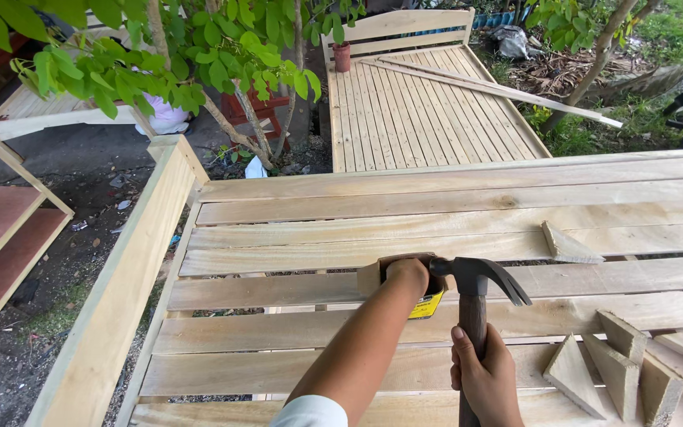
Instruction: The person carries a small wooden pallet board across the yard, sets it down beside a wooden bed frame, then takes nails from a cardboard box and hammers them into the slats of the bed frame using a claw hammer, working along the frame edge.
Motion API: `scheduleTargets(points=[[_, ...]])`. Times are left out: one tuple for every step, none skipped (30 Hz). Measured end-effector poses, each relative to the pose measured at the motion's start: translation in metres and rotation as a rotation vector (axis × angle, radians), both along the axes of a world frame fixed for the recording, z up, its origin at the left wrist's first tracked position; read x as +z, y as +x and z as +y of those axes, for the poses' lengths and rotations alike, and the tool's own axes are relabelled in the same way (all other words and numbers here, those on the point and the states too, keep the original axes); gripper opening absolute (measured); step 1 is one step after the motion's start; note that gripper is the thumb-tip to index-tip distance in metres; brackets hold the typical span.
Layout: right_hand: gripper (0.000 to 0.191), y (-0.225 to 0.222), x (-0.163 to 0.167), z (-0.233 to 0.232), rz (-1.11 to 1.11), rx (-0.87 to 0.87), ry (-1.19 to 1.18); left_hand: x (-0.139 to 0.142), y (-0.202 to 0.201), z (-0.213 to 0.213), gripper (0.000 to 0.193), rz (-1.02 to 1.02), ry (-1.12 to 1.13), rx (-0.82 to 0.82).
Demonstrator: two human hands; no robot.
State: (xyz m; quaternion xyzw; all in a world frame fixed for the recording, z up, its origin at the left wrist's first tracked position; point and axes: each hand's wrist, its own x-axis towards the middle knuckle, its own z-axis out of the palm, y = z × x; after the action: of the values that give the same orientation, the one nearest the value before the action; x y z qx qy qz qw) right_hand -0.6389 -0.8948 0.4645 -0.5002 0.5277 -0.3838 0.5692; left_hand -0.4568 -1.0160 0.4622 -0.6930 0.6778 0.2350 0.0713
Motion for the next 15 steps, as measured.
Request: scheduleTargets(points=[[0.030,0.001,0.001,0.001,-0.004,0.009,-0.008,0.005,0.002,0.002,0.029,0.028,-0.013,0.000],[0.029,0.001,0.002,0.001,-0.004,0.014,-0.015,0.010,0.005,0.005,0.028,0.063,-0.030,0.004],[0.028,0.001,0.003,0.002,-0.005,0.019,-0.022,0.016,0.008,0.008,0.028,0.098,-0.048,0.007],[0.027,0.002,0.004,0.002,-0.006,0.023,-0.029,0.022,0.011,0.013,0.027,0.131,-0.066,0.013],[0.028,0.003,0.005,0.002,-0.007,0.020,-0.033,0.027,0.015,0.017,0.027,0.153,-0.089,0.024],[0.028,0.004,0.006,0.003,-0.009,0.018,-0.037,0.033,0.020,0.022,0.026,0.177,-0.112,0.034],[0.028,0.006,0.007,0.003,-0.010,0.017,-0.038,0.038,0.025,0.027,0.026,0.189,-0.139,0.045],[0.028,0.009,0.009,0.004,0.017,0.001,-0.053,0.043,0.030,0.032,0.025,0.203,-0.174,0.044],[0.027,0.013,0.012,0.004,0.043,-0.013,-0.070,0.048,0.037,0.039,0.025,0.217,-0.209,0.045],[0.026,0.018,0.016,0.005,0.069,-0.026,-0.090,0.052,0.044,0.045,0.020,0.223,-0.249,-0.002],[0.025,0.024,0.020,0.005,0.103,-0.041,-0.159,0.055,0.050,0.053,0.020,0.285,-0.281,0.007],[0.025,0.032,0.024,0.005,0.137,-0.054,-0.228,0.057,0.057,0.063,0.020,0.347,-0.311,0.018],[0.026,0.040,0.029,0.006,0.172,-0.065,-0.294,0.058,0.064,0.076,0.021,0.411,-0.340,0.031],[0.026,0.049,0.034,0.005,0.144,-0.042,-0.326,0.058,0.071,0.089,0.020,0.469,-0.390,0.034],[0.027,0.060,0.039,0.001,0.115,-0.018,-0.359,0.057,0.078,0.103,0.019,0.524,-0.444,0.038]])
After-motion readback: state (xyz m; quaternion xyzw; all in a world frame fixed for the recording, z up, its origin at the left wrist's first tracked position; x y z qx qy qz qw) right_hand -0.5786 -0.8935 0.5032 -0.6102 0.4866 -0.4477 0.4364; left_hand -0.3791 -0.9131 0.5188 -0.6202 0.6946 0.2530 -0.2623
